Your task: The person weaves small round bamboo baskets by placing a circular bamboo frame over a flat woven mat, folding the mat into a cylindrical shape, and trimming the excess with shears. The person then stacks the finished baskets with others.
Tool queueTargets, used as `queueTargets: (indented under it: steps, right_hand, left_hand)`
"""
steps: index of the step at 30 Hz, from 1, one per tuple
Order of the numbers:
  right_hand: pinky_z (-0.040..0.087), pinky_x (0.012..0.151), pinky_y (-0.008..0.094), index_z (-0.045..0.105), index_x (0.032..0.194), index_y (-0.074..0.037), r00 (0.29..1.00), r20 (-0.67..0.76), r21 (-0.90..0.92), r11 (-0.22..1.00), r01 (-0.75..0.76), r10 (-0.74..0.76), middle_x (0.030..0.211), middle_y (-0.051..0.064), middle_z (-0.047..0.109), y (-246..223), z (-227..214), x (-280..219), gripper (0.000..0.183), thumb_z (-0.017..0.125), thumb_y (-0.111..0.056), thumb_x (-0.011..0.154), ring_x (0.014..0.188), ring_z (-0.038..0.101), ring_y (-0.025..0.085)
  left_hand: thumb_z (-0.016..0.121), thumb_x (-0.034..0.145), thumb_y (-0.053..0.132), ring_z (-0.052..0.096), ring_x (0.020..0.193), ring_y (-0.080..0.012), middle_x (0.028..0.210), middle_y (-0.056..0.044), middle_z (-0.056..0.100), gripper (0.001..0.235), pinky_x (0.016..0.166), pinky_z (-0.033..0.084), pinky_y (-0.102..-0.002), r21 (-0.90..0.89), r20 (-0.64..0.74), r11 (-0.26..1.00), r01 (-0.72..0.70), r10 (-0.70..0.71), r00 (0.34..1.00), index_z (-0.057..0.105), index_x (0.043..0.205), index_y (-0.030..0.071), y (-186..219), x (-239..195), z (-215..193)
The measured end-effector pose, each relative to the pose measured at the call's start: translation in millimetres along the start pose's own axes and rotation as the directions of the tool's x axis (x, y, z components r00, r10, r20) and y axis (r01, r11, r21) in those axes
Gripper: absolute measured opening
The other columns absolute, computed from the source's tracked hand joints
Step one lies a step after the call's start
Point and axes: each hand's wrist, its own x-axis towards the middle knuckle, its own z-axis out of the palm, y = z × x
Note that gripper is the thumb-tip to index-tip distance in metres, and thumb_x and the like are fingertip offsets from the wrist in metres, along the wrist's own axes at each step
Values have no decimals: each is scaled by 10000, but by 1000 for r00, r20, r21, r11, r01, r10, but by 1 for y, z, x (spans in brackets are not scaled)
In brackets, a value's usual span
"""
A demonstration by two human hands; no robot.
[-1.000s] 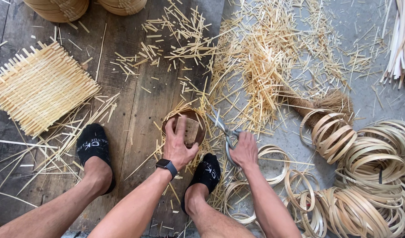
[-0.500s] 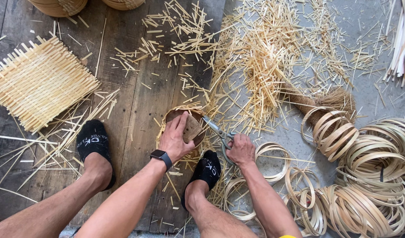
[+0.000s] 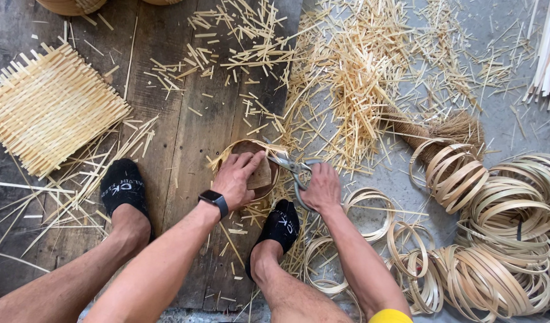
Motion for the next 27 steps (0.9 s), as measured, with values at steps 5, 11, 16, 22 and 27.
queueTargets:
  steps: [5, 11, 16, 22, 27]
  right_hand:
    - [513, 674, 350, 555, 981, -92, 915, 372, -46, 988, -147, 154, 934, 72, 555, -9, -5, 13, 127, 600, -200, 931, 818, 546, 185]
    - [493, 527, 364, 570, 775, -29, 997, -36, -9, 998, 64, -65, 706, 122, 549, -16, -16, 14, 441, 723, -439, 719, 615, 524, 227]
    - [534, 644, 377, 553, 909, -69, 948, 299, -15, 993, -114, 113, 847, 94, 549, -17, -17, 11, 413, 636, -473, 888, 768, 549, 216]
    - [506, 606, 363, 601, 831, -40, 987, 161, -27, 1000, 14, -10, 793, 105, 561, -1, -21, 7, 384, 637, -421, 798, 682, 539, 203]
    - [499, 628, 359, 625, 778, -26, 945, 320, -111, 994, -24, 59, 796, 110, 563, -6, -10, 20, 469, 668, -487, 858, 704, 532, 208]
  left_hand:
    - [827, 605, 97, 373, 1316, -395, 1432, -197, 381, 1028, 1105, 340, -595, 439, -136, 895, 74, -15, 991, 438, 1508, 396, 9, -10, 1]
    - [874, 673, 390, 285, 1316, -475, 1438, -220, 292, 876, 1037, 343, -639, -68, -165, 959, 276, -284, 944, 489, 1460, 390, 38, -20, 15]
    - [843, 675, 366, 314, 1326, -475, 1426, -233, 320, 849, 1067, 356, -613, 7, -77, 975, 221, -220, 973, 504, 1454, 371, 32, -17, 3]
    - [849, 601, 303, 265, 1397, -447, 1469, -209, 320, 826, 1115, 305, -594, 66, 63, 995, 76, -81, 995, 582, 1379, 382, 19, -12, -10]
    - [831, 644, 303, 291, 1420, -422, 1520, -169, 340, 739, 1128, 315, -583, 130, 53, 985, -114, 107, 993, 606, 1341, 402, 1, -11, -7]
